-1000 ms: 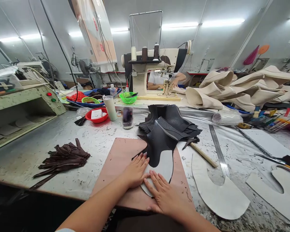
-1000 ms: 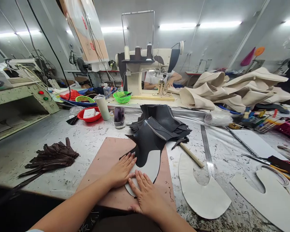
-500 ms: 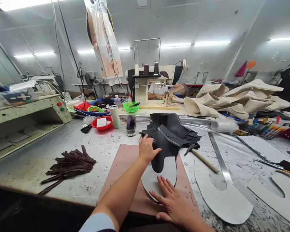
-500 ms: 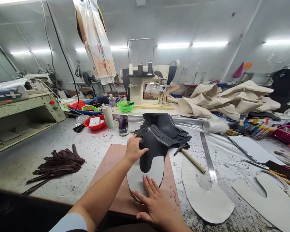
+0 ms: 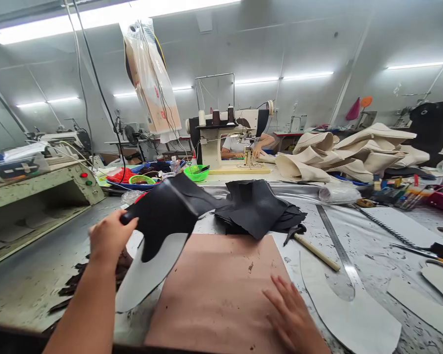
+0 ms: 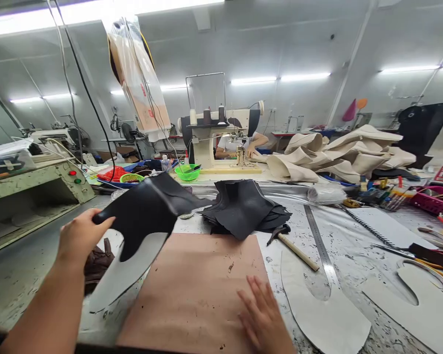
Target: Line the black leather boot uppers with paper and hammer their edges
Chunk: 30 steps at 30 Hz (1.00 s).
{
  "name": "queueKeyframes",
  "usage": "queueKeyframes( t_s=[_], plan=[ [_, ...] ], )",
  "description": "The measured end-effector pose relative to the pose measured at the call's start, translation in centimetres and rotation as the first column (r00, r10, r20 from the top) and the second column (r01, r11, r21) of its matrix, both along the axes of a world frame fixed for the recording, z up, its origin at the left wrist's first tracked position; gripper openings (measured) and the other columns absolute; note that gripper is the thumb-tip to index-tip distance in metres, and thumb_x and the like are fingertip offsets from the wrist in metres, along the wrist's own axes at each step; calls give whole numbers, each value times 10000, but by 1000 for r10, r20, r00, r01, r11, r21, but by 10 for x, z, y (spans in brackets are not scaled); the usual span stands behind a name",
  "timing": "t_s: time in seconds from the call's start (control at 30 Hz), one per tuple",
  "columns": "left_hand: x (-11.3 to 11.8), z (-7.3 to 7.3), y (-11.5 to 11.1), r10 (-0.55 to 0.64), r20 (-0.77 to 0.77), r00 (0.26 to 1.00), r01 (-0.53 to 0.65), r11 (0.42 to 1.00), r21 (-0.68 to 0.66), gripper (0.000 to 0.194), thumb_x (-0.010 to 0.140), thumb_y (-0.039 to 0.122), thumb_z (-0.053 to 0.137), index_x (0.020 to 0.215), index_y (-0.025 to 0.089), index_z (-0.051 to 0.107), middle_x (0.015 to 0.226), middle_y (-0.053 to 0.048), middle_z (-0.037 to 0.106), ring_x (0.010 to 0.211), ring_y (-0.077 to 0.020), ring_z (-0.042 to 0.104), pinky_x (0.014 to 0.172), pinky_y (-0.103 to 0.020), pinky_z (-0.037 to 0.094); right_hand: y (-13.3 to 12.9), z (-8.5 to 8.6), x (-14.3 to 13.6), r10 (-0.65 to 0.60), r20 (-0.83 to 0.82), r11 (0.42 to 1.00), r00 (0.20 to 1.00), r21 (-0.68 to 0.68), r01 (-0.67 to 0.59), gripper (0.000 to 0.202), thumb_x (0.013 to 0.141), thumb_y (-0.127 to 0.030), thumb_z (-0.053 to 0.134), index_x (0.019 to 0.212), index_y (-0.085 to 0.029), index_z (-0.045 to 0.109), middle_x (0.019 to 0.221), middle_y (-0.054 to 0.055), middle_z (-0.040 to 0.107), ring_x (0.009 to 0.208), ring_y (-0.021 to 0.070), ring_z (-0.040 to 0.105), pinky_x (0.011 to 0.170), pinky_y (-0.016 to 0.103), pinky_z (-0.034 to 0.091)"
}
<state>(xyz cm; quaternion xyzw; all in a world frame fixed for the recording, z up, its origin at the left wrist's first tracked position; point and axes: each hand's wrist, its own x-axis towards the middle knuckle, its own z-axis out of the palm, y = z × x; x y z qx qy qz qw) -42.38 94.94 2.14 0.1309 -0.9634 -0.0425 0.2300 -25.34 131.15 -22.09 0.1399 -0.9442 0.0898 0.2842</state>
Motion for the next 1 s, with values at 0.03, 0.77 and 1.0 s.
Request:
queueKeyframes(
  t_s=[0.03,0.77,1.0],
  plan=[
    [-3,-3,-13,56,36,998,-53,997,-56,313,773,405,452,973,194,567,758,-66,646,852,-269,579,746,-338,358,15,-1,2,-64,15,998,998,-17,64,340,823,-340,424,1113,-258,582,1307,90,462,1172,310,440,929,514,370],
    [28,-131,187,-724,134,676,734,646,-211,566,759,496,546,1239,204,474,1428,-133,258,1327,-345,113,1051,-546,60,122,40,30,-26,726,923,687,-246,295,68,654,-187,425,606,-208,468,850,51,580,693,158,552,626,248,400],
    [125,-194,311,-922,322,-216,976,-198,89,840,774,710,256,1334,91,341,1384,-176,327,1314,-287,212,1079,-420,133,127,32,26,-221,544,509,809,-643,572,182,733,-389,442,679,-225,498,549,-8,559,556,190,538,546,276,382]
  ],
)
